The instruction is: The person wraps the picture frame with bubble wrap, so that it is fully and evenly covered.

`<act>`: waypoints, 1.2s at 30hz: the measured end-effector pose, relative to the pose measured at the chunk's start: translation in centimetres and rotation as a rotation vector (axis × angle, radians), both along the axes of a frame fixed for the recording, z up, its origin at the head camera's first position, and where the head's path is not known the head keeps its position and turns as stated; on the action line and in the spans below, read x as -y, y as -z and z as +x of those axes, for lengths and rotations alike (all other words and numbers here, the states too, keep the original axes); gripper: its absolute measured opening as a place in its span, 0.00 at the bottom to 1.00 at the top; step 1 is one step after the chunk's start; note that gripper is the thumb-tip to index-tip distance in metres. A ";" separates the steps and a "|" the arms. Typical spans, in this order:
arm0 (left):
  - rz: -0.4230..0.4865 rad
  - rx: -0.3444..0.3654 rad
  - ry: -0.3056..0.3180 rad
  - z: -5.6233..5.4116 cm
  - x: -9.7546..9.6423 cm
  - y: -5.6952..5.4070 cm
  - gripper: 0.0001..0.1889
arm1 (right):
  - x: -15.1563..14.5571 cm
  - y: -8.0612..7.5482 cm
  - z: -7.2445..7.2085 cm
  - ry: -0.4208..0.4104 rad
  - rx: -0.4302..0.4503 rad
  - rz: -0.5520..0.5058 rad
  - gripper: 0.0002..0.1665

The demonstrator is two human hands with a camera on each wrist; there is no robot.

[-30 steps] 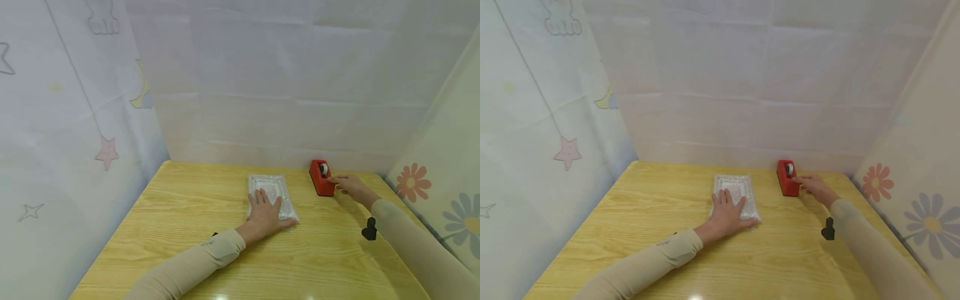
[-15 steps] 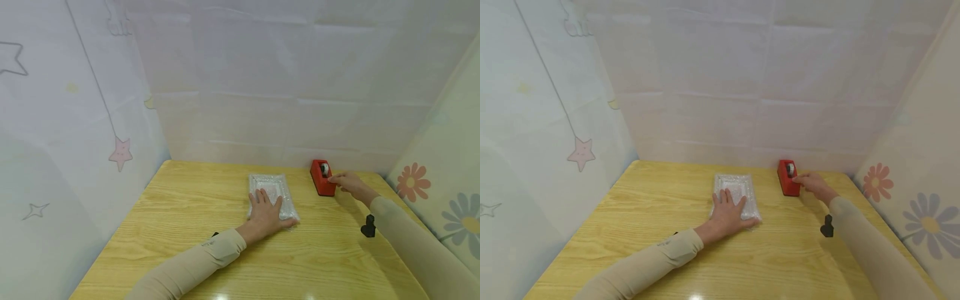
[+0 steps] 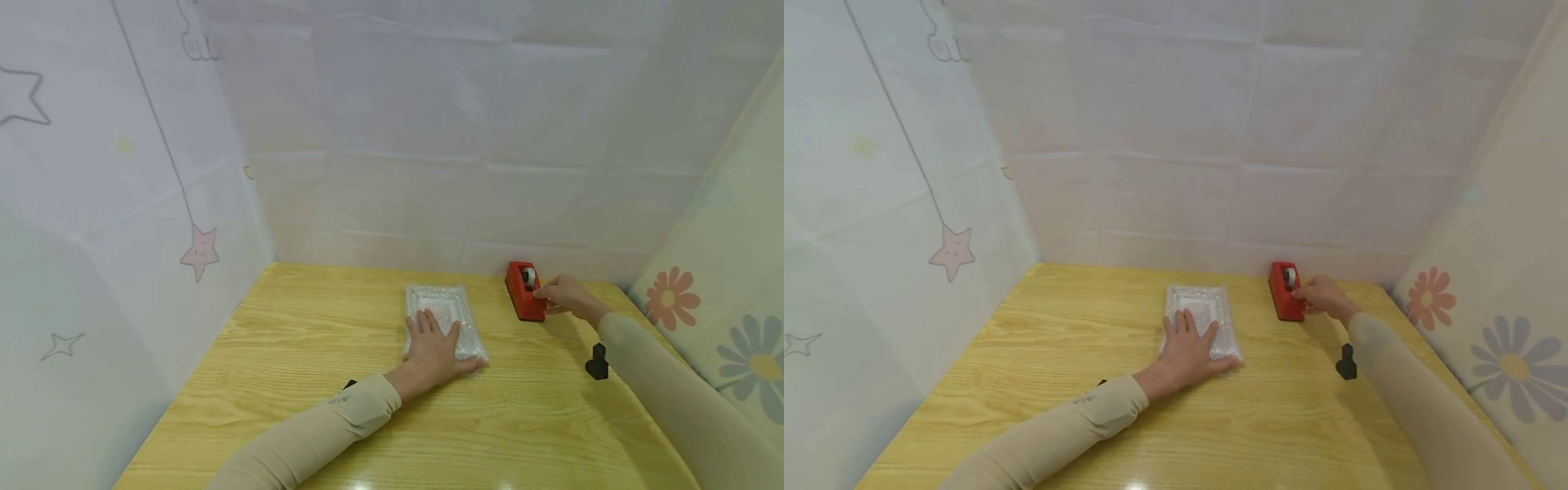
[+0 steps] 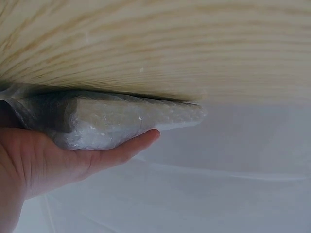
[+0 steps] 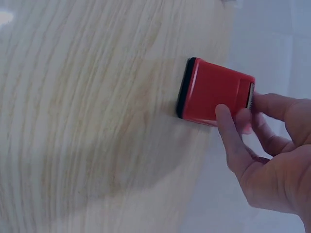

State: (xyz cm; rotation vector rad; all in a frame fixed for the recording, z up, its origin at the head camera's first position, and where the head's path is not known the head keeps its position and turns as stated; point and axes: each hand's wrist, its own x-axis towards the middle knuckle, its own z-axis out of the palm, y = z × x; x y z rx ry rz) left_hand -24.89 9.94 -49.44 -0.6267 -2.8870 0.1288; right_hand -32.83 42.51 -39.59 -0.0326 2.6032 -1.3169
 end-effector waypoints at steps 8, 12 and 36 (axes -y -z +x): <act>0.008 0.002 0.012 -0.1 -0.1 0.2 0.59 | 1.2 -0.6 0.2 0.145 0.126 -0.136 0.18; 0.008 0.002 0.010 -0.2 0.0 0.4 0.59 | 1.2 -0.4 0.3 0.159 0.155 -0.247 0.12; 0.014 -0.026 0.006 -0.8 0.7 0.3 0.58 | 1.4 0.9 0.4 0.315 0.177 -0.661 0.29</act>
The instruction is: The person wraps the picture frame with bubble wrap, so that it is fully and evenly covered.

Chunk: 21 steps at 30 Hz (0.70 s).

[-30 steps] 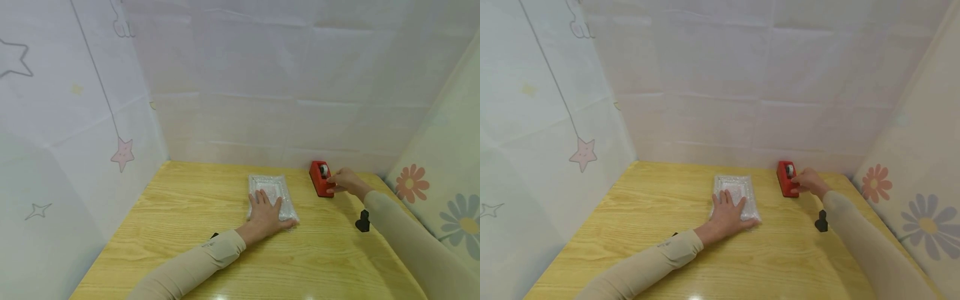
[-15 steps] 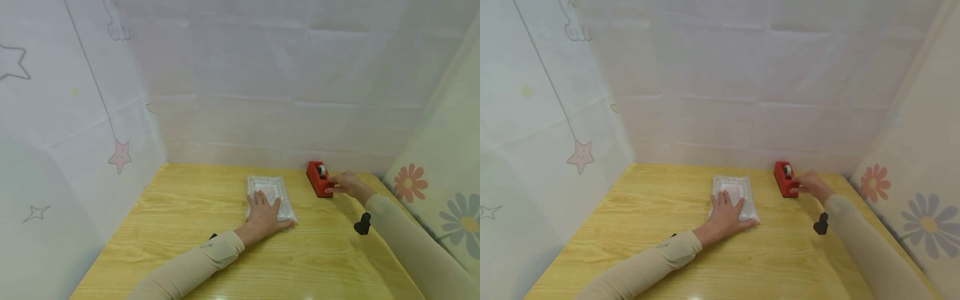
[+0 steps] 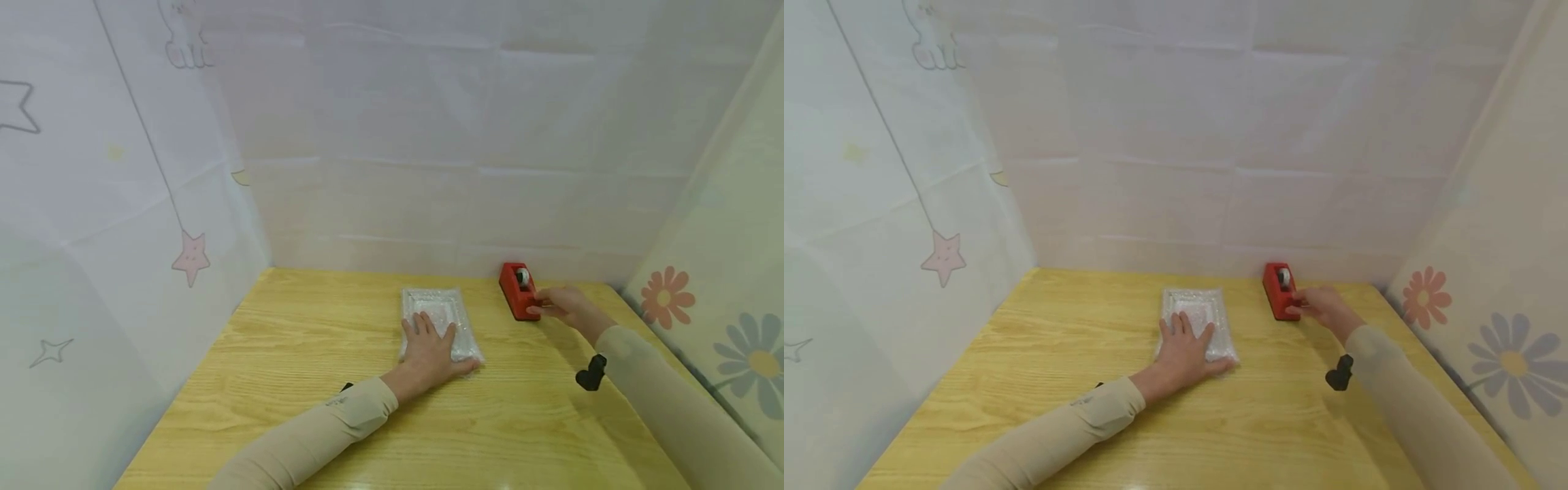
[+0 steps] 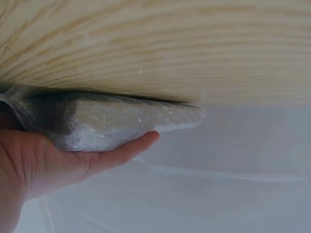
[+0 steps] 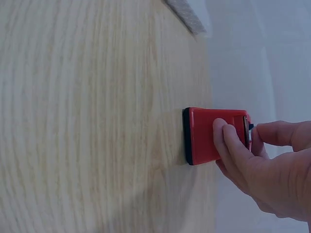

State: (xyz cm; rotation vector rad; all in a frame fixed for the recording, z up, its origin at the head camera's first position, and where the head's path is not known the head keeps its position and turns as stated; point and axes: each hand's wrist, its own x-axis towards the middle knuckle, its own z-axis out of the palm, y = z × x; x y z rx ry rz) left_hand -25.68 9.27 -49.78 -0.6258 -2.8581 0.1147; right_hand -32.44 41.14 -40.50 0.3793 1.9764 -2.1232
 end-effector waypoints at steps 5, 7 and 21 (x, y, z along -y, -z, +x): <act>0.015 0.005 0.013 0.0 -0.1 0.2 0.58 | 0.0 0.8 0.5 0.053 -0.014 -0.053 0.19; 0.014 0.002 0.017 0.0 -0.1 0.2 0.58 | -0.1 1.1 0.7 0.061 -0.028 -0.079 0.16; -0.002 -0.014 0.018 -0.1 0.2 0.2 0.58 | 0.6 2.2 1.6 0.140 -0.065 -0.194 0.16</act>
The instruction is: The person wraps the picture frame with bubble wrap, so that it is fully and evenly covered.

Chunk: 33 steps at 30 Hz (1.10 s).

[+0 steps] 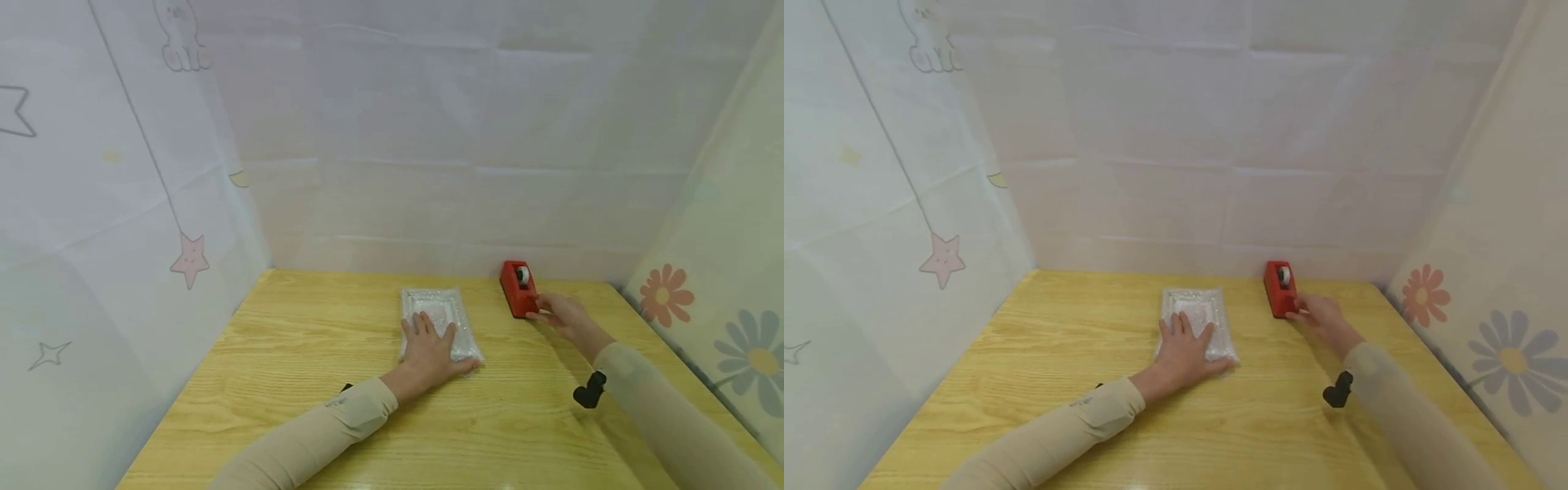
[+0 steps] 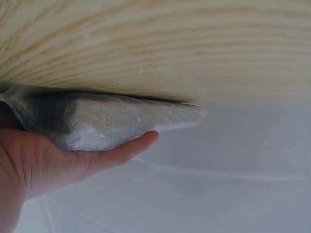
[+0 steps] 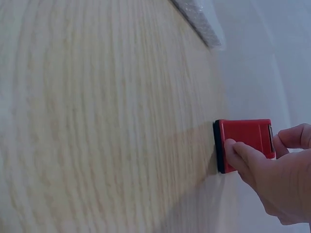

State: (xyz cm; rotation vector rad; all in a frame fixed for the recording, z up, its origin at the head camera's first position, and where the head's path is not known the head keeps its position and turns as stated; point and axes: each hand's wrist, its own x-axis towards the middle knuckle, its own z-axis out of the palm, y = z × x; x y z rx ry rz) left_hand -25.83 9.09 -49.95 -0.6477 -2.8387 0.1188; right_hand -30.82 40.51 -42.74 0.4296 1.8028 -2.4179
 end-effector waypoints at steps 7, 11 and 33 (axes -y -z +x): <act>0.003 0.006 -0.007 -0.1 0.3 -0.1 0.58 | 0.8 0.1 0.6 0.040 -0.013 -0.026 0.05; 0.006 0.006 -0.008 -0.2 0.4 0.0 0.58 | 0.9 0.4 0.8 0.059 0.016 -0.033 0.08; 0.005 0.003 -0.009 -0.1 0.6 -0.1 0.58 | 0.1 4.1 0.6 0.106 -0.012 0.336 0.06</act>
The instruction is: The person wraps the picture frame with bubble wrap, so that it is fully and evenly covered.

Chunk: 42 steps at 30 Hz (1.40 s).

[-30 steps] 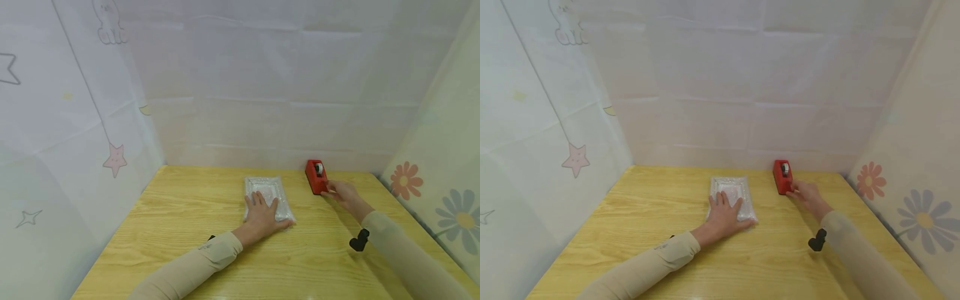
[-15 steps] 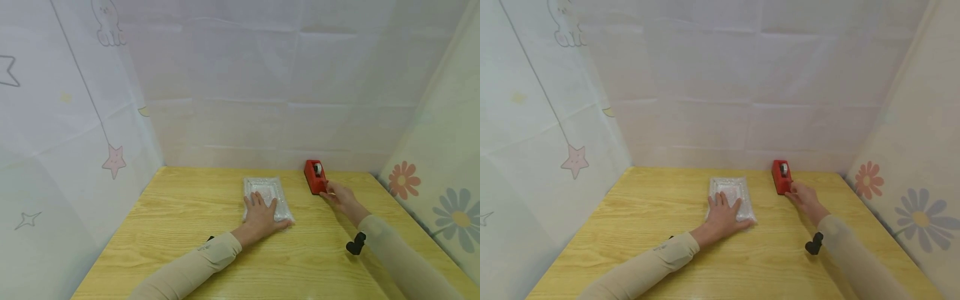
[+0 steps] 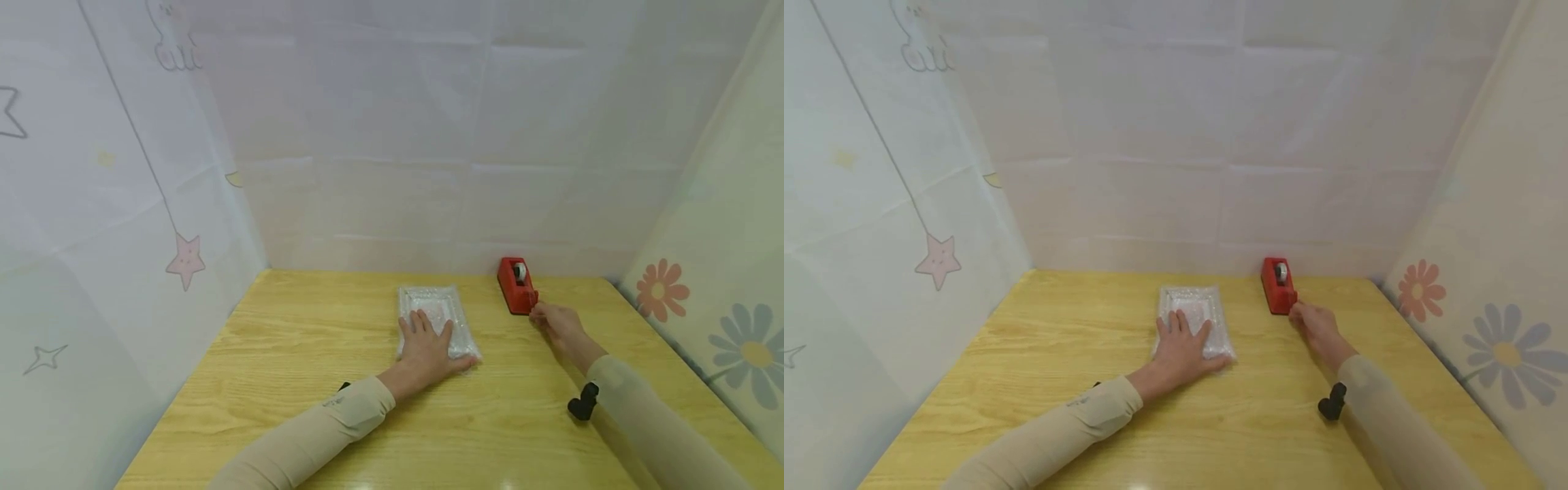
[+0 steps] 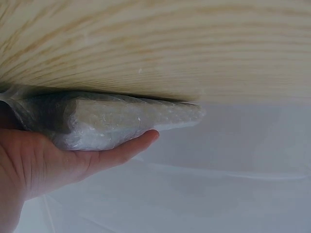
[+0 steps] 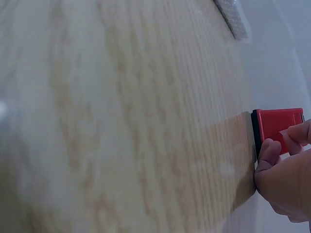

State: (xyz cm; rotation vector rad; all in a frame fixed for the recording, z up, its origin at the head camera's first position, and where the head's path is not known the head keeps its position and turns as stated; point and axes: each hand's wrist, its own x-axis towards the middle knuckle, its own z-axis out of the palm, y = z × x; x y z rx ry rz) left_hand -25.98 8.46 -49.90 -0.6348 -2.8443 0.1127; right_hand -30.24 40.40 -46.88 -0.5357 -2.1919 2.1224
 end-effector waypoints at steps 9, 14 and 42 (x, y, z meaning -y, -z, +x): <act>-0.021 0.014 -0.005 0.1 0.3 -0.3 0.59 | -0.2 0.9 -0.4 -0.021 -0.015 0.077 0.16; -0.019 0.027 -0.007 0.1 0.3 -0.2 0.59 | -0.2 1.2 -0.3 -0.029 -0.022 0.113 0.22; -0.004 0.021 -0.010 0.7 0.8 -0.4 0.59 | 0.4 2.0 0.2 -0.066 -0.169 0.380 0.19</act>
